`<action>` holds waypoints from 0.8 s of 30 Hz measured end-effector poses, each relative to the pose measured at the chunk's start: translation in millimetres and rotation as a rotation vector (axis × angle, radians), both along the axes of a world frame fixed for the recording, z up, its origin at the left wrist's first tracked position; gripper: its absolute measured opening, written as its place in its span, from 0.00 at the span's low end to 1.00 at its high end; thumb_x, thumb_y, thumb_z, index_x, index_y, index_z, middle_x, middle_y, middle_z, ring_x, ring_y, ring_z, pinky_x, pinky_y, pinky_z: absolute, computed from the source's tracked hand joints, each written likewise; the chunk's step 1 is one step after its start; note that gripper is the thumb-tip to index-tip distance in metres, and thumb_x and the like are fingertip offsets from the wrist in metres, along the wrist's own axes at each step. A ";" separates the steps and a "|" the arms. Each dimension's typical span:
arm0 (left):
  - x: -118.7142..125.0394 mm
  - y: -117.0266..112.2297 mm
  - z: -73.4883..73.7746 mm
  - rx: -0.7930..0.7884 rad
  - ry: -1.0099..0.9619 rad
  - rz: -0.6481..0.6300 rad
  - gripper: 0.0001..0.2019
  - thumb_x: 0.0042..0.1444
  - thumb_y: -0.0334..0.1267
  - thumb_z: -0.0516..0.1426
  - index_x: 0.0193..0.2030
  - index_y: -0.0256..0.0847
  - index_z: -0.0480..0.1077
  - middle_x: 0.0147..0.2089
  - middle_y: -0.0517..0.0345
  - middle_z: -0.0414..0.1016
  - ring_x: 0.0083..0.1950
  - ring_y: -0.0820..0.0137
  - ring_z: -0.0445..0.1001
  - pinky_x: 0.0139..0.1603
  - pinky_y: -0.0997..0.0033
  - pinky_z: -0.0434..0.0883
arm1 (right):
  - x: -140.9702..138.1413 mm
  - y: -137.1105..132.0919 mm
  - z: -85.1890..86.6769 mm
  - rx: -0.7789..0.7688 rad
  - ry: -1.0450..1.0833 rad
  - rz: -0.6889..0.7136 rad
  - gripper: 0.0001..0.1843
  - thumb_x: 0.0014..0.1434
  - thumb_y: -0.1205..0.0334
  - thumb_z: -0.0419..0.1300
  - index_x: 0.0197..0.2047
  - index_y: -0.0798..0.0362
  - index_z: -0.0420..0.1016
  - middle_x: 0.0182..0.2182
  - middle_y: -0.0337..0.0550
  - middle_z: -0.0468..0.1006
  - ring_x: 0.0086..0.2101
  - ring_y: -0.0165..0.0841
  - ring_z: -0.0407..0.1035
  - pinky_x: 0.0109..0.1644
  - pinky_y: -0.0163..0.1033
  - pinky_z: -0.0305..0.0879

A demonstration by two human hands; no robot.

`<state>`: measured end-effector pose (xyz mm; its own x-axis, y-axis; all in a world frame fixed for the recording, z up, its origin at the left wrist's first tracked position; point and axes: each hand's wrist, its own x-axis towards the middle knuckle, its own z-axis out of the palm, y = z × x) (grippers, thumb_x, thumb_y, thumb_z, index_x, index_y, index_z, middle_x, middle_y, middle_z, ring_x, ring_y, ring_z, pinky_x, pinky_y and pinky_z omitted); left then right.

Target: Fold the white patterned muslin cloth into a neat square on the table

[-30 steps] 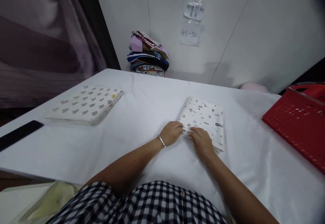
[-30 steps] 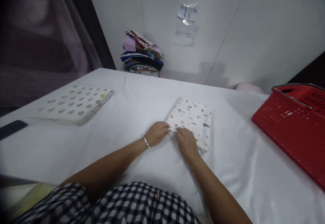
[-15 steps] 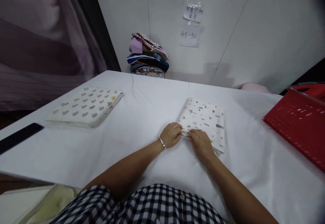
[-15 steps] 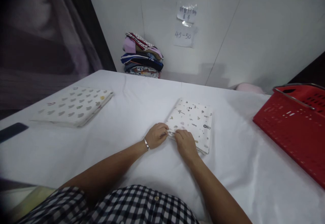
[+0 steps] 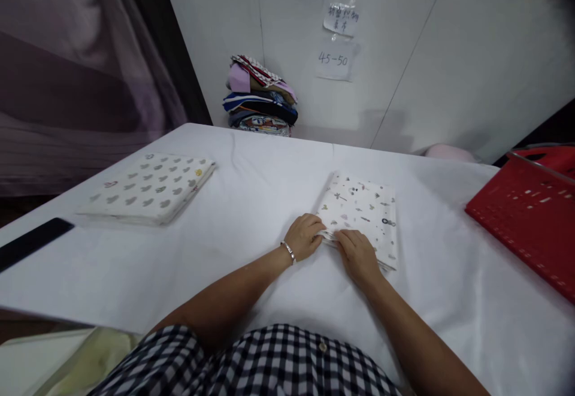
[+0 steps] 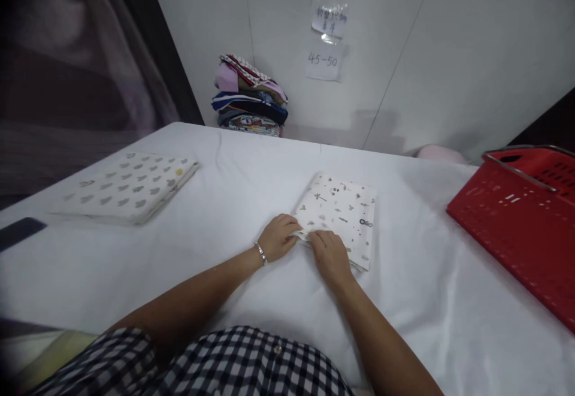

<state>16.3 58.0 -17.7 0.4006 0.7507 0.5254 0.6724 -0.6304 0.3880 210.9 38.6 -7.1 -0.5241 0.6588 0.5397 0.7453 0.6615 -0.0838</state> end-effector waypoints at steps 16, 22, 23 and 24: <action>1.1 1.2 0.3 0.003 0.086 0.036 0.05 0.55 0.34 0.55 0.38 0.41 0.69 0.41 0.54 0.70 0.44 0.65 0.66 0.43 0.62 0.64 | -3.1 1.1 0.9 -0.021 -0.032 -0.043 0.12 0.63 0.66 0.50 0.46 0.52 0.72 0.37 0.47 0.74 0.37 0.37 0.64 0.39 0.41 0.57; 1.2 0.8 2.3 0.046 0.128 0.023 0.09 0.56 0.41 0.57 0.41 0.41 0.69 0.41 0.54 0.70 0.44 0.64 0.66 0.42 0.62 0.62 | -1.7 1.8 -2.4 0.022 -0.014 -0.045 0.11 0.62 0.67 0.51 0.44 0.54 0.73 0.36 0.46 0.75 0.36 0.36 0.63 0.39 0.40 0.56; 1.9 0.6 3.2 0.052 0.133 0.022 0.10 0.56 0.42 0.57 0.42 0.41 0.69 0.41 0.54 0.70 0.44 0.64 0.66 0.42 0.62 0.62 | -1.6 1.6 -2.3 0.023 -0.013 -0.043 0.11 0.62 0.67 0.51 0.44 0.54 0.73 0.36 0.46 0.75 0.36 0.36 0.63 0.39 0.40 0.56; 2.7 0.4 4.0 0.055 0.139 0.021 0.10 0.56 0.42 0.57 0.42 0.41 0.69 0.41 0.54 0.70 0.44 0.65 0.65 0.43 0.62 0.61 | -1.7 1.4 -2.1 0.022 -0.013 -0.043 0.11 0.62 0.67 0.51 0.44 0.54 0.72 0.37 0.46 0.75 0.36 0.36 0.63 0.39 0.40 0.56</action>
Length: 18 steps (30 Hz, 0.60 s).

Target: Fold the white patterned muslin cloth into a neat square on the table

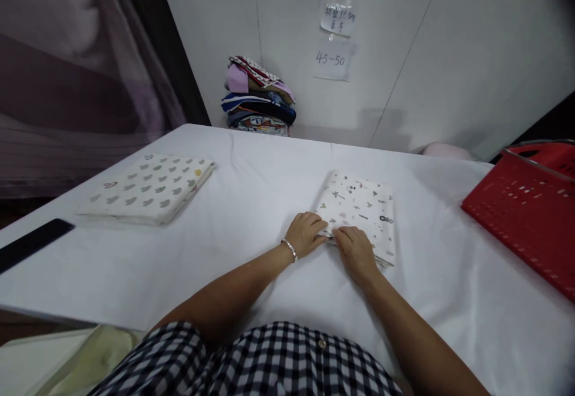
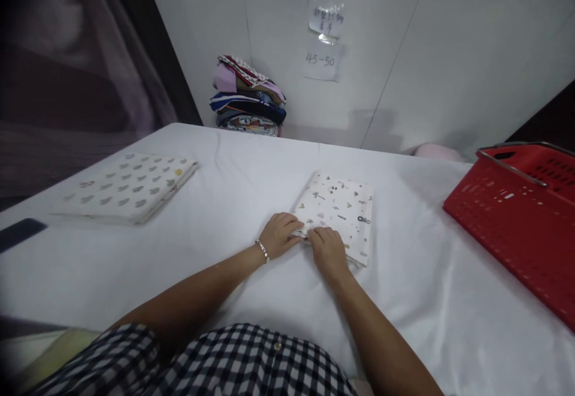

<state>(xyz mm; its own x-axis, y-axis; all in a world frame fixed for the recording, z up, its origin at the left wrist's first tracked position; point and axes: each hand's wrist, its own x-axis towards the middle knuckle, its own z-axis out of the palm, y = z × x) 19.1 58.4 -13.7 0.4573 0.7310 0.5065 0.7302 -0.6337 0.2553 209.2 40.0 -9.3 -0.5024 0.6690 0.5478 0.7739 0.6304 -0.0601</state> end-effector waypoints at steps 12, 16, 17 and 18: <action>5.3 0.9 -2.3 -0.006 0.029 -0.010 0.04 0.53 0.33 0.56 0.36 0.41 0.68 0.39 0.55 0.70 0.43 0.64 0.65 0.43 0.61 0.62 | 2.3 -2.1 0.3 -0.037 -0.031 -0.009 0.12 0.62 0.67 0.51 0.47 0.53 0.71 0.38 0.47 0.74 0.38 0.37 0.64 0.39 0.41 0.58; 2.2 -0.8 -2.4 -0.019 0.006 -0.040 0.08 0.52 0.30 0.55 0.39 0.41 0.68 0.40 0.55 0.70 0.44 0.64 0.65 0.44 0.62 0.62 | 21.1 -8.4 0.5 -0.055 -0.047 -0.014 0.12 0.62 0.65 0.51 0.48 0.53 0.71 0.40 0.48 0.75 0.39 0.37 0.65 0.39 0.41 0.59; 1.3 -1.2 -2.4 -0.021 -0.001 -0.043 0.08 0.53 0.29 0.54 0.40 0.41 0.68 0.41 0.54 0.70 0.44 0.65 0.65 0.44 0.62 0.62 | 28.5 -11.0 0.3 -0.059 -0.053 -0.019 0.13 0.63 0.65 0.51 0.49 0.53 0.70 0.41 0.48 0.75 0.39 0.37 0.65 0.39 0.41 0.59; 0.4 -1.5 -2.4 -0.022 -0.007 -0.045 0.08 0.53 0.30 0.54 0.40 0.40 0.68 0.41 0.54 0.70 0.44 0.65 0.65 0.44 0.62 0.62 | 36.8 -14.0 -0.2 -0.062 -0.058 -0.023 0.14 0.63 0.65 0.51 0.50 0.52 0.70 0.41 0.48 0.75 0.40 0.37 0.65 0.40 0.41 0.59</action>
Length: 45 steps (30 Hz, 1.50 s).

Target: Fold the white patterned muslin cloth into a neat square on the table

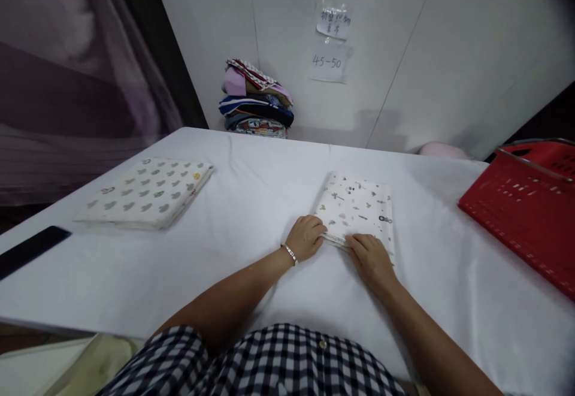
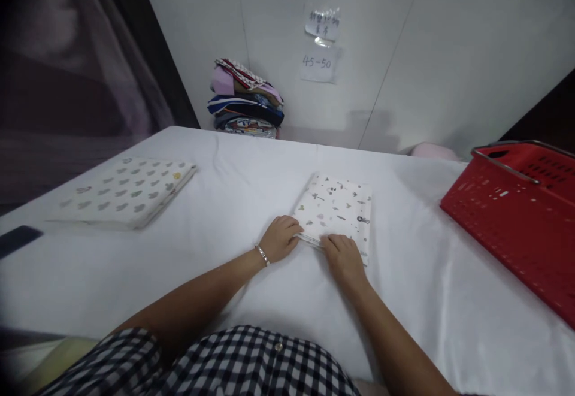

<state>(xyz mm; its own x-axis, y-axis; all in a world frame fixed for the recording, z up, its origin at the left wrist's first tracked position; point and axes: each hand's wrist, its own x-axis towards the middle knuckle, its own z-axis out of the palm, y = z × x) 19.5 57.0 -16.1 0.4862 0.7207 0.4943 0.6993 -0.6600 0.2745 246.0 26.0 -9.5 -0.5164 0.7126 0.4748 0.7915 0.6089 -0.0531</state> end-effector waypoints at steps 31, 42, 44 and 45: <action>10.6 3.8 1.0 0.142 0.199 -0.145 0.08 0.59 0.28 0.51 0.40 0.40 0.69 0.38 0.55 0.71 0.41 0.66 0.67 0.43 0.64 0.62 | 47.3 0.3 -17.9 -0.012 0.001 0.047 0.26 0.61 0.62 0.51 0.63 0.53 0.57 0.58 0.52 0.65 0.60 0.41 0.55 0.60 0.55 0.55; -41.1 10.3 27.0 -0.012 0.088 -0.077 0.15 0.48 0.21 0.50 0.40 0.40 0.68 0.42 0.55 0.72 0.47 0.66 0.68 0.54 0.58 0.61 | -32.2 -49.5 -0.6 -0.280 -0.020 0.018 0.36 0.55 0.54 0.58 0.64 0.56 0.55 0.63 0.54 0.56 0.61 0.48 0.50 0.61 0.54 0.53; -31.3 -4.2 29.2 -0.019 0.023 -0.113 0.18 0.48 0.22 0.50 0.44 0.40 0.67 0.45 0.52 0.71 0.49 0.66 0.67 0.56 0.57 0.61 | -22.8 -43.8 5.5 -0.321 0.025 0.073 0.35 0.57 0.50 0.56 0.64 0.54 0.56 0.62 0.53 0.58 0.61 0.45 0.53 0.61 0.53 0.54; -24.9 -12.8 29.2 -0.017 0.000 -0.149 0.18 0.49 0.23 0.50 0.46 0.40 0.66 0.47 0.51 0.70 0.50 0.65 0.66 0.57 0.56 0.60 | -14.4 -37.1 8.2 -0.329 0.070 0.090 0.33 0.58 0.49 0.54 0.64 0.53 0.57 0.61 0.51 0.60 0.60 0.43 0.54 0.60 0.52 0.55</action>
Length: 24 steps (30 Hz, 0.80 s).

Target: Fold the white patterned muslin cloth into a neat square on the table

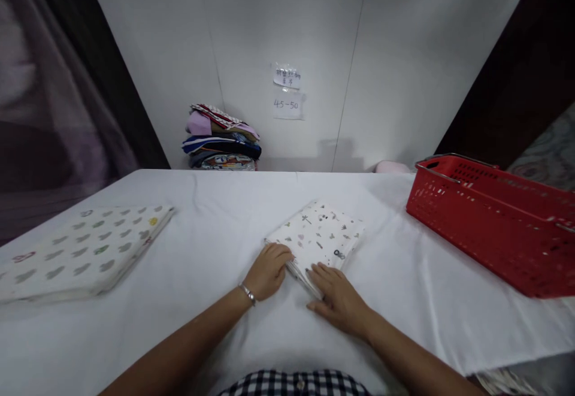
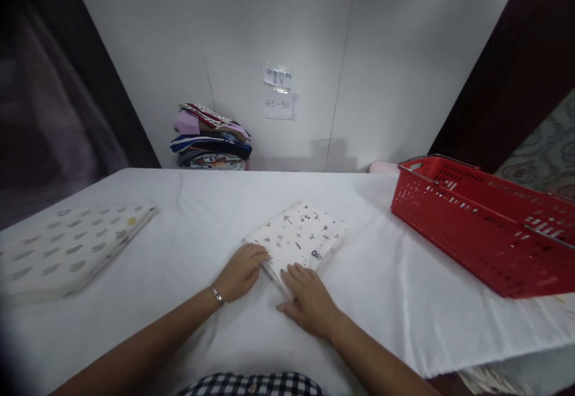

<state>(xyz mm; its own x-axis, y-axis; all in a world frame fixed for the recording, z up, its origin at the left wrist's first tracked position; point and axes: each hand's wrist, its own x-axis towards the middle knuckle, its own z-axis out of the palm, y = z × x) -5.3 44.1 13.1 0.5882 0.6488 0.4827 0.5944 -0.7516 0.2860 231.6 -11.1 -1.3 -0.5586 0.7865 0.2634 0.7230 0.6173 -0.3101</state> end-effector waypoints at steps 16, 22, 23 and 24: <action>30.6 -23.4 -15.3 -0.002 0.230 -0.030 0.12 0.49 0.25 0.56 0.40 0.42 0.66 0.42 0.58 0.72 0.48 0.67 0.68 0.61 0.53 0.52 | 107.1 136.0 19.9 -0.289 0.092 -0.658 0.18 0.57 0.56 0.52 0.43 0.56 0.76 0.41 0.48 0.78 0.43 0.40 0.71 0.48 0.40 0.63; -52.6 -2.5 -5.7 -0.043 0.228 0.079 0.27 0.42 0.20 0.49 0.50 0.43 0.66 0.54 0.55 0.71 0.61 0.63 0.61 0.64 0.47 0.48 | 93.3 52.9 7.3 -0.342 0.197 -0.584 0.24 0.57 0.42 0.51 0.42 0.52 0.74 0.33 0.44 0.78 0.32 0.36 0.70 0.35 0.39 0.63; -56.1 -3.2 -4.1 -0.058 0.221 0.075 0.28 0.42 0.20 0.48 0.51 0.43 0.66 0.55 0.55 0.70 0.61 0.63 0.61 0.63 0.48 0.49 | 94.3 45.0 5.7 -0.323 0.251 -0.598 0.24 0.57 0.42 0.50 0.43 0.52 0.74 0.34 0.44 0.78 0.32 0.36 0.70 0.36 0.39 0.63; -56.1 -5.0 -2.5 -0.068 0.208 0.074 0.27 0.43 0.22 0.49 0.52 0.42 0.66 0.55 0.54 0.70 0.61 0.62 0.62 0.63 0.48 0.51 | 96.3 39.8 4.2 -0.292 0.307 -0.615 0.24 0.57 0.43 0.50 0.44 0.52 0.73 0.36 0.45 0.77 0.33 0.36 0.70 0.36 0.39 0.64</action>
